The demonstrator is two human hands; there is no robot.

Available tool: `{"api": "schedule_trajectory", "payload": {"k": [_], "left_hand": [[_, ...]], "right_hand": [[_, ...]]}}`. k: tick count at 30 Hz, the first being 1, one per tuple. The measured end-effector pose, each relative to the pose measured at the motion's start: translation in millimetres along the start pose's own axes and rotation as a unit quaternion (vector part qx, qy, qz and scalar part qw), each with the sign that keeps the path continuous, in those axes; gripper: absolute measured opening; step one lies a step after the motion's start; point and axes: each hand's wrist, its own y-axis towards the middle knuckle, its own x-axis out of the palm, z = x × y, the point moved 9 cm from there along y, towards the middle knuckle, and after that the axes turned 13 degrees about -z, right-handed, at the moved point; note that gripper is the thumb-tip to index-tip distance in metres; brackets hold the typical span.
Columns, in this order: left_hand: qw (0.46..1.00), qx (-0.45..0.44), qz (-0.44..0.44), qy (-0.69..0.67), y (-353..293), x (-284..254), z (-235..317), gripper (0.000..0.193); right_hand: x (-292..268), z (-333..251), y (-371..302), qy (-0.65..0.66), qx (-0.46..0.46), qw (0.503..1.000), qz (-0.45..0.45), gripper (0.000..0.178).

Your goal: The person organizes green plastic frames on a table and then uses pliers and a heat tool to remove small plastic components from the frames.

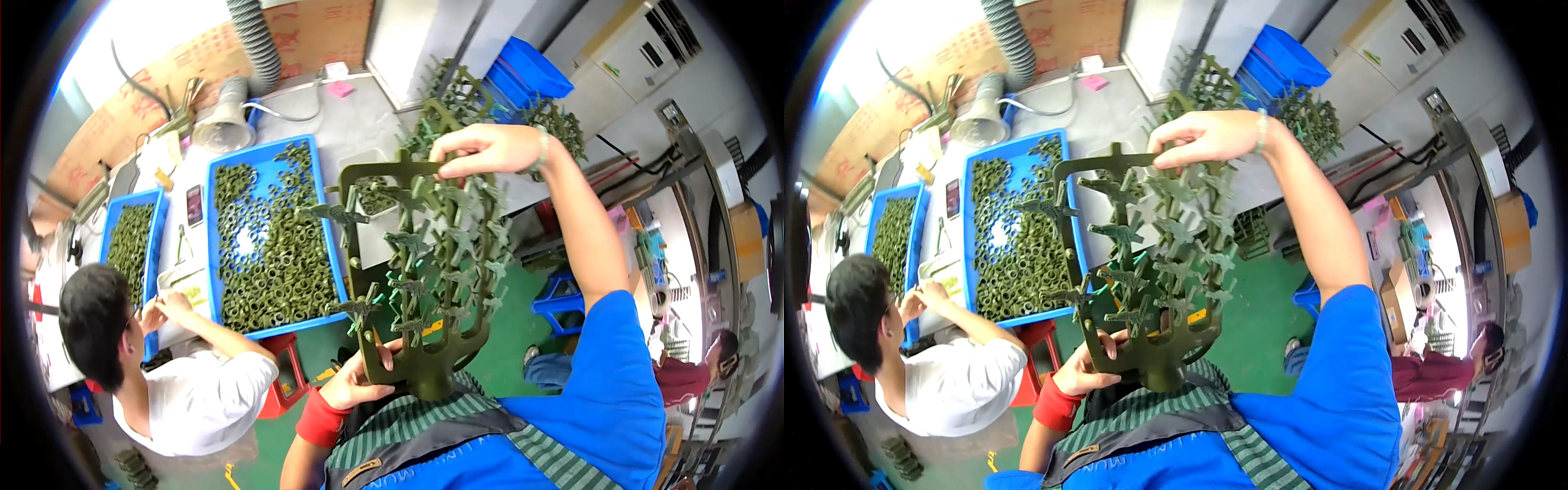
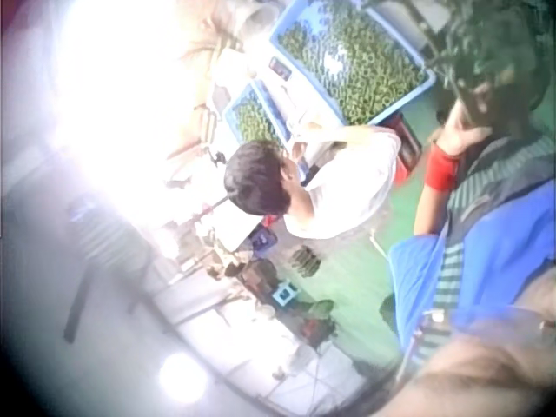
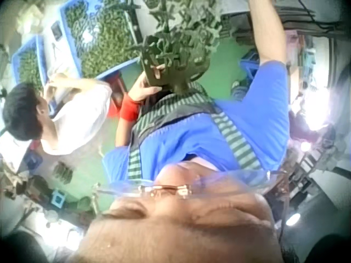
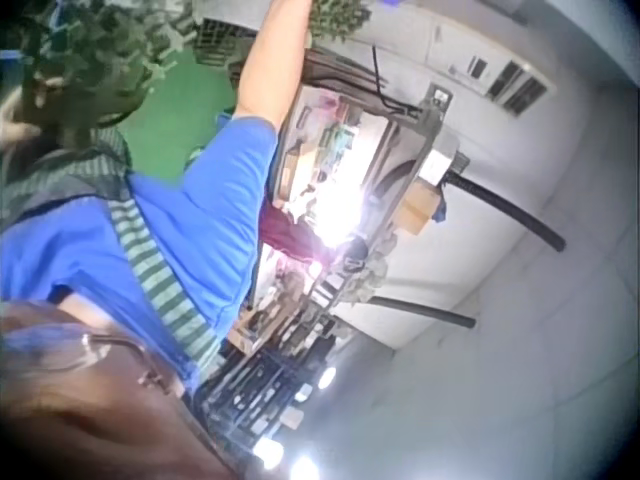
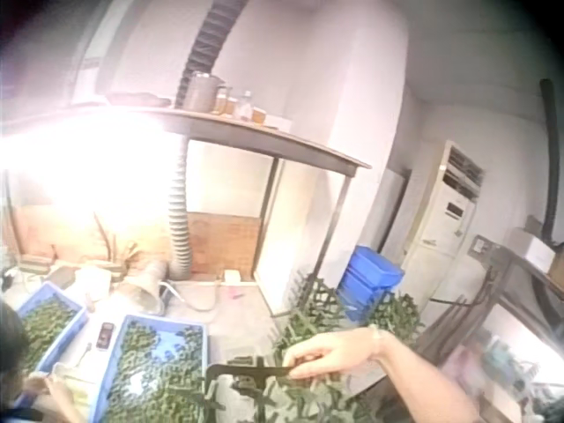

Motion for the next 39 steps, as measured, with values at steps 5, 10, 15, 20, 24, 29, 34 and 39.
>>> {"api": "schedule_trajectory", "payload": {"k": [5, 10, 15, 20, 24, 29, 34, 39], "left_hand": [[0.994, 0.070, 0.026, 0.082, -33.6, 6.9, 11.9, 0.038], [0.987, 0.112, 0.088, 0.073, -51.7, 9.9, 19.2, 0.040], [0.978, 0.101, 0.171, 0.060, -65.6, -5.7, 11.1, 0.041], [0.971, 0.117, 0.202, 0.058, -69.6, -14.5, 11.2, 0.043], [0.968, 0.100, 0.218, 0.076, -70.3, -20.3, 8.2, 0.044], [0.969, 0.101, 0.216, 0.064, -71.3, -22.6, 11.5, 0.043], [0.966, 0.084, 0.224, 0.100, -71.6, -25.7, 14.6, 0.041], [0.967, 0.079, 0.229, 0.077, -73.3, -31.0, 18.1, 0.040]], "right_hand": [[-2.2, -24.3, 75.9, -0.015, 0.010, 0.999, -0.027, 0.026], [-17.8, -38.9, 81.4, -0.021, -0.053, 0.981, 0.184, 0.024], [46.5, -47.7, 53.3, 0.007, -0.084, 0.973, 0.214, 0.015], [119.3, -50.6, 61.3, -0.011, -0.139, 0.968, 0.208, 0.009], [149.2, -63.8, 71.3, -0.090, -0.177, 0.938, 0.283, 0.022], [167.7, -77.5, 85.5, -0.250, -0.211, 0.894, 0.306, 0.025], [166.4, -81.8, 88.2, -0.285, -0.229, 0.873, 0.322, 0.022], [162.1, -81.9, 96.3, -0.282, -0.237, 0.873, 0.318, 0.023]]}}
